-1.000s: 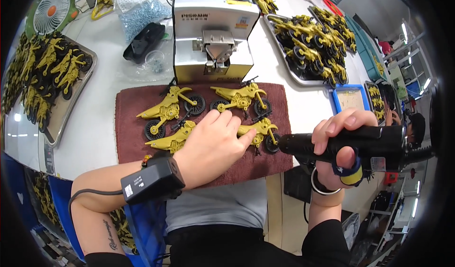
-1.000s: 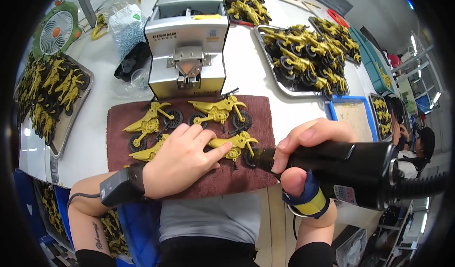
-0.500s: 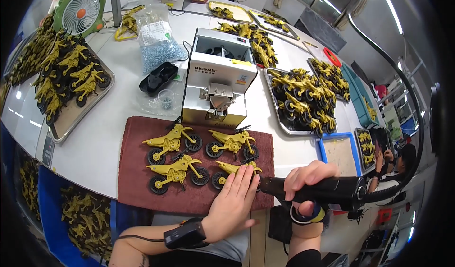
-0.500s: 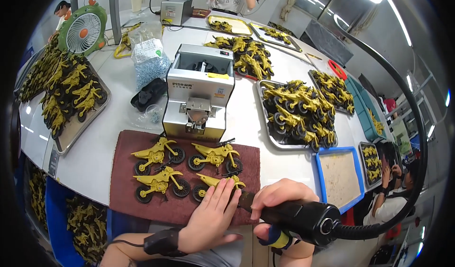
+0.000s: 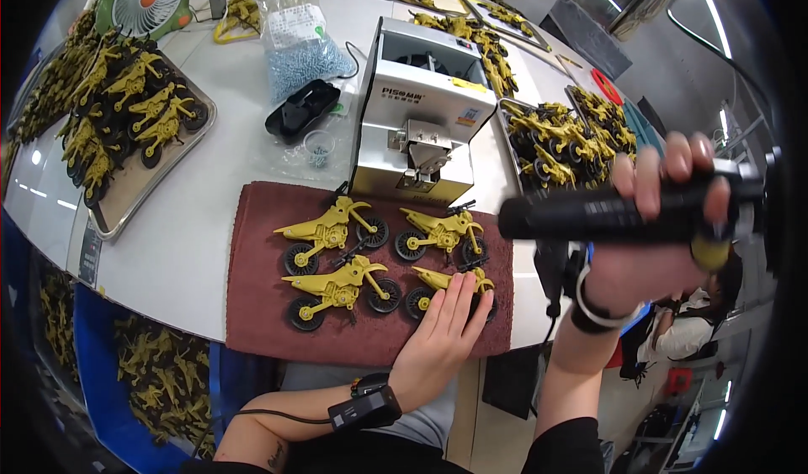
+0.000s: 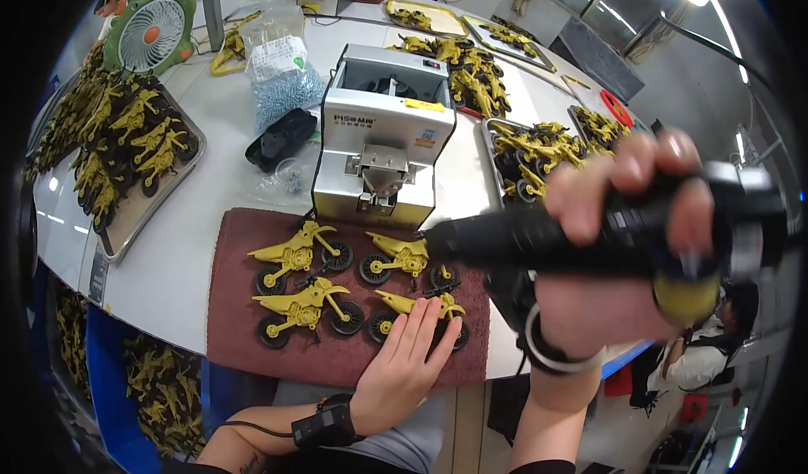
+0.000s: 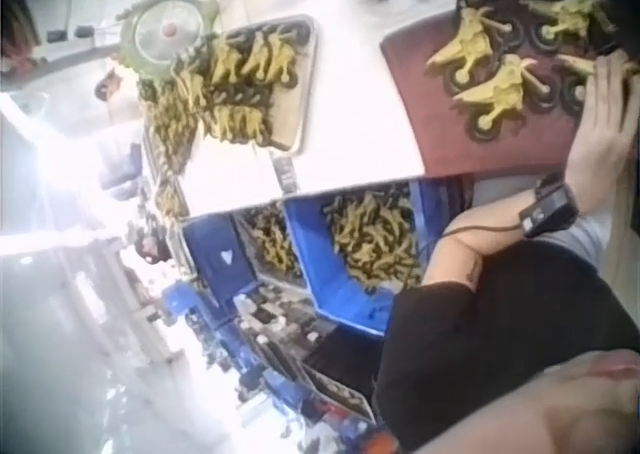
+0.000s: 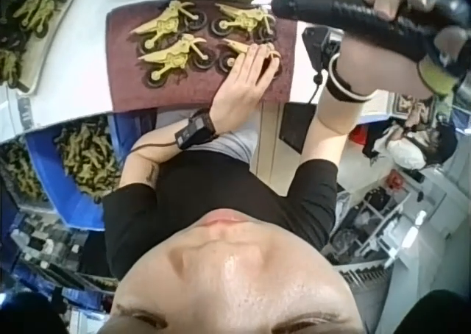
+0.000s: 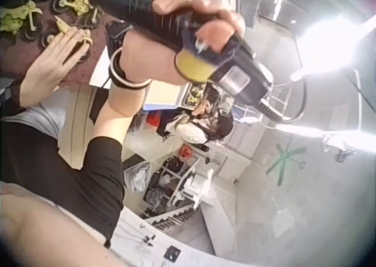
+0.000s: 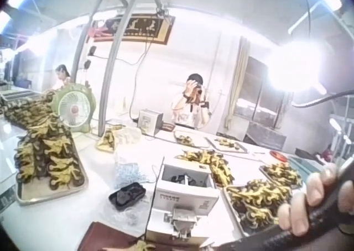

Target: Assembling plastic toy motorcycle parts using an electric screwdriver.

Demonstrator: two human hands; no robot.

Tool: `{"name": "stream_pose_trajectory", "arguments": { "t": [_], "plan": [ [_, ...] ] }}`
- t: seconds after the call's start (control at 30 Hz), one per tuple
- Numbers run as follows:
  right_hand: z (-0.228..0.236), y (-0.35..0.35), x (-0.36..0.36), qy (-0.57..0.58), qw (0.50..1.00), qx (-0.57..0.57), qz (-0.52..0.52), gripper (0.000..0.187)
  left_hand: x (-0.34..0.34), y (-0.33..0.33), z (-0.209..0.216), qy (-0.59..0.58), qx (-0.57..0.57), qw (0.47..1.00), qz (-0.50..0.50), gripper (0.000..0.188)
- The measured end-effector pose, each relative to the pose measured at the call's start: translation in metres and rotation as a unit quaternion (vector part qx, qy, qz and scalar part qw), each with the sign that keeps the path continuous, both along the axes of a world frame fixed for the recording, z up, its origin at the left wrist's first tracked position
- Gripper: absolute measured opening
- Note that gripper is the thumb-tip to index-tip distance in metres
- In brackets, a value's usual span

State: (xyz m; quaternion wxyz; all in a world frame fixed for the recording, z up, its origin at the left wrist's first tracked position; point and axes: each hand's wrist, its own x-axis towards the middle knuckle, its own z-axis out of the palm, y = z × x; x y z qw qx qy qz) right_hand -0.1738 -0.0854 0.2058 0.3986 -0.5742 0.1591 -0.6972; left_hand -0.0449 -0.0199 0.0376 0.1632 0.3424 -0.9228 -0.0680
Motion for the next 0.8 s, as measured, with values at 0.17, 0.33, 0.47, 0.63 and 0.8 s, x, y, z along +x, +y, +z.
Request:
{"name": "stream_pose_trajectory", "arguments": {
  "t": [0.17,0.33,0.47,0.63,0.8],
  "plan": [
    [-0.013,-0.058,0.025,0.043,0.999,-0.014,0.002,0.022,0.000,0.000,-0.007,0.033,-0.011,0.999,0.006,0.057],
    [-0.014,-0.074,0.037,0.086,0.996,0.008,-0.023,0.018,0.003,-0.002,-0.008,0.030,-0.001,1.000,-0.008,0.058],
    [-0.026,-0.079,0.045,0.080,0.991,0.022,-0.101,0.016,0.005,-0.002,-0.009,0.034,-0.002,0.999,-0.020,0.057],
    [-0.033,-0.084,0.045,0.101,0.992,0.024,-0.070,0.015,0.007,-0.001,-0.010,0.039,0.007,0.999,-0.014,0.056],
    [-0.028,-0.086,0.033,0.122,0.990,0.060,-0.031,0.019,0.001,0.000,-0.009,0.033,-0.001,0.999,-0.023,0.056]
  ]
}}
